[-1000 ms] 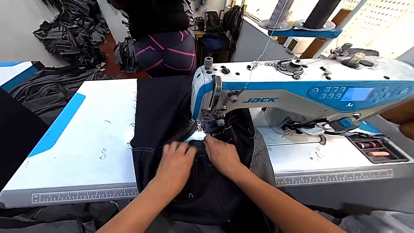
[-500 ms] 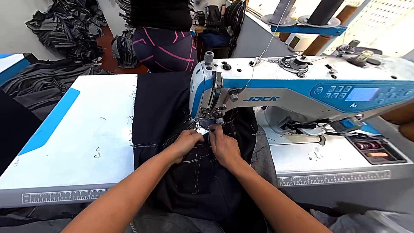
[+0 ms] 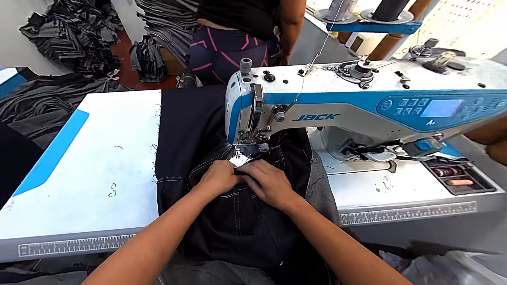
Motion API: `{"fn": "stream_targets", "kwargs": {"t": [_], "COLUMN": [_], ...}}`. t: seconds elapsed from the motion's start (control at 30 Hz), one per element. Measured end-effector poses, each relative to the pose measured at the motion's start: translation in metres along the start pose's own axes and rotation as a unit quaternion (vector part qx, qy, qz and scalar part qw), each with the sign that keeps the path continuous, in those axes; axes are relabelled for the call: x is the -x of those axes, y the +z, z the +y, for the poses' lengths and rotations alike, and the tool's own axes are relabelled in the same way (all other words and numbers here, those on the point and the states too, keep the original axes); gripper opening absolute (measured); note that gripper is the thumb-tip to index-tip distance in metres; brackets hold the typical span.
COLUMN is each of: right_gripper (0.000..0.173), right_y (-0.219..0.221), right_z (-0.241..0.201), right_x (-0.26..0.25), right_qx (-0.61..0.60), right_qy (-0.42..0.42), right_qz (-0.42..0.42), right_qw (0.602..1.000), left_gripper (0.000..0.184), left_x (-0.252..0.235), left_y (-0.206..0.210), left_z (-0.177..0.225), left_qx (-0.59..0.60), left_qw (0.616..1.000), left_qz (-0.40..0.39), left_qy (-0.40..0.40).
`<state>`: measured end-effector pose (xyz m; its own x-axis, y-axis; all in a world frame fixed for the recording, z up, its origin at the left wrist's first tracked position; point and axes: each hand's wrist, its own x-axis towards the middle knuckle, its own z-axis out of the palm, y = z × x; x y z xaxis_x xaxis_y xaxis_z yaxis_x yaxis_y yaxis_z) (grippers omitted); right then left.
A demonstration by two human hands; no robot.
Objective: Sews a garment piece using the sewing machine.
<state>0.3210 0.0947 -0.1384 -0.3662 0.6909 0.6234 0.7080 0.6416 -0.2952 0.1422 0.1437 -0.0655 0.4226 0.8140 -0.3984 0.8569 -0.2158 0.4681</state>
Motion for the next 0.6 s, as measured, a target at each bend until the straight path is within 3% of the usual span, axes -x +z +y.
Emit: {"fn": "stream_targets", "kwargs": {"t": [0.07, 0.17, 0.27, 0.37, 0.47, 0.6], "right_gripper": [0.028, 0.031, 0.031, 0.03, 0.029, 0.028], "right_y": [0.0, 0.001, 0.001, 0.005, 0.01, 0.012], "right_z": [0.004, 0.005, 0.007, 0.006, 0.009, 0.012], "right_x": [0.003, 0.005, 0.0, -0.008, -0.015, -0.021], "right_qx": [-0.001, 0.013, 0.03, 0.044, 0.049, 0.053], "right_qy": [-0.032, 0.004, 0.039, 0.064, 0.08, 0.111], "right_qz": [-0.043, -0.071, -0.077, -0.08, -0.068, -0.076], "right_qw": [0.999, 0.997, 0.996, 0.994, 0.993, 0.989], "left_gripper": [0.039, 0.05, 0.043, 0.058, 0.071, 0.073], "left_x": [0.0, 0.002, -0.002, -0.021, -0.038, -0.051], "left_y": [0.004, 0.004, -0.003, -0.009, -0.023, -0.033], "left_z": [-0.004, -0.018, -0.036, -0.049, -0.049, -0.054], "left_qx": [-0.006, 0.033, 0.094, 0.073, 0.053, 0.047], "left_qw": [0.999, 0.996, 0.984, 0.968, 0.972, 0.974], "left_qz": [0.039, 0.084, 0.137, 0.206, 0.189, 0.169], "left_qy": [-0.004, 0.018, 0.072, 0.121, 0.126, 0.146]}}
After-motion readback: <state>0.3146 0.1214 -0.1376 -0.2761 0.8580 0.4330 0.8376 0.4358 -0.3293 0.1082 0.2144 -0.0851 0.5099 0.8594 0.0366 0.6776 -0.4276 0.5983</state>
